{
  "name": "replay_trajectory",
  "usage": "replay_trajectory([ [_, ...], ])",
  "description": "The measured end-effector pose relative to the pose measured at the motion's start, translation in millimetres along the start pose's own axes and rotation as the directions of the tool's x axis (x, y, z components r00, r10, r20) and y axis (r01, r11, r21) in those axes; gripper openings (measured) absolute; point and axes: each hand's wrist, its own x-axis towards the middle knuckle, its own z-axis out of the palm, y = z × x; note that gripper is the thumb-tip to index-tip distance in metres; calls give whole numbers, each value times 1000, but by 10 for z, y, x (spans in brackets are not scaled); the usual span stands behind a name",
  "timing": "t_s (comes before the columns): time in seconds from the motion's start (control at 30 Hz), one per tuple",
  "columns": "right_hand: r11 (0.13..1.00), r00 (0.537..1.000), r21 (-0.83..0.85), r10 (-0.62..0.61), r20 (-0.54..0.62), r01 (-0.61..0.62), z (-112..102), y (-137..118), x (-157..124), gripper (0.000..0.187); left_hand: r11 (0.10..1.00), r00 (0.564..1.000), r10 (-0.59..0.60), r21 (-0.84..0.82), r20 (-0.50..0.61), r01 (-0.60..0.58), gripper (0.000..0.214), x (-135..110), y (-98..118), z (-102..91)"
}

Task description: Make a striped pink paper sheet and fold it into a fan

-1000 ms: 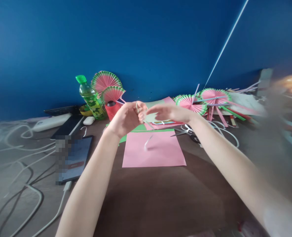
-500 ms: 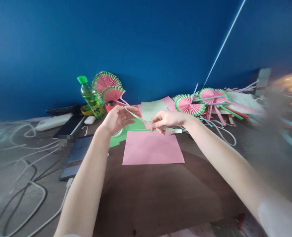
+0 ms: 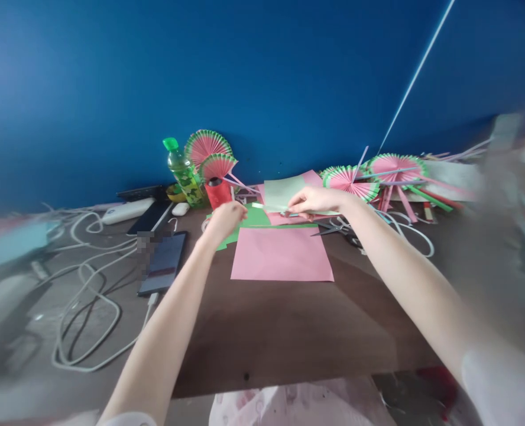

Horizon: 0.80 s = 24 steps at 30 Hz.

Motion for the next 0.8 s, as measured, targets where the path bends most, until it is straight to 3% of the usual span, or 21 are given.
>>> replay_trajectory([
  [0.03, 1000, 1000, -14, -5, -21, 5, -8, -27, -28, 20, 998, 999, 35, 44, 21, -35, 29, -106, -9, 90],
  [0.07, 1000, 999, -25, -10, -42, 9, -11, -56, -54, 20, 973, 985, 146, 167, 89, -159, 31, -223, -24, 186],
  [0.1, 999, 998, -32, -18, -58, 16, -8, -83, -76, 20, 958, 973, 193, 189, 130, -216, 32, -348, -41, 281],
  [0.17, 998, 996, -31, -52, -73, 50, 18, -129, -105, 20, 935, 953, 247, 214, 174, -281, 37, -596, -76, 440],
  [0.23, 997, 994, -4, -77, -83, 77, 70, -159, -115, 20, 871, 940, 265, 365, 216, -329, 47, -811, -95, 525],
  [0.37, 992, 995, 100, -76, -59, 82, 204, -175, -134, 23, 806, 946, 192, 509, 261, -304, 50, -1094, -69, 486],
  [0.6, 989, 998, 135, -62, 10, 60, 299, -54, -278, 32, 789, 949, 177, 539, 260, -294, 49, -1378, -85, 362],
  [0.7, 986, 999, 165, -38, 24, 34, 316, 11, -297, 33, 790, 943, 229, 521, 241, -325, 49, -1422, -111, 380],
  [0.8, 978, 999, 206, -30, 36, 22, 346, 39, -270, 31, 835, 941, 254, 441, 224, -330, 41, -1304, -114, 313],
])
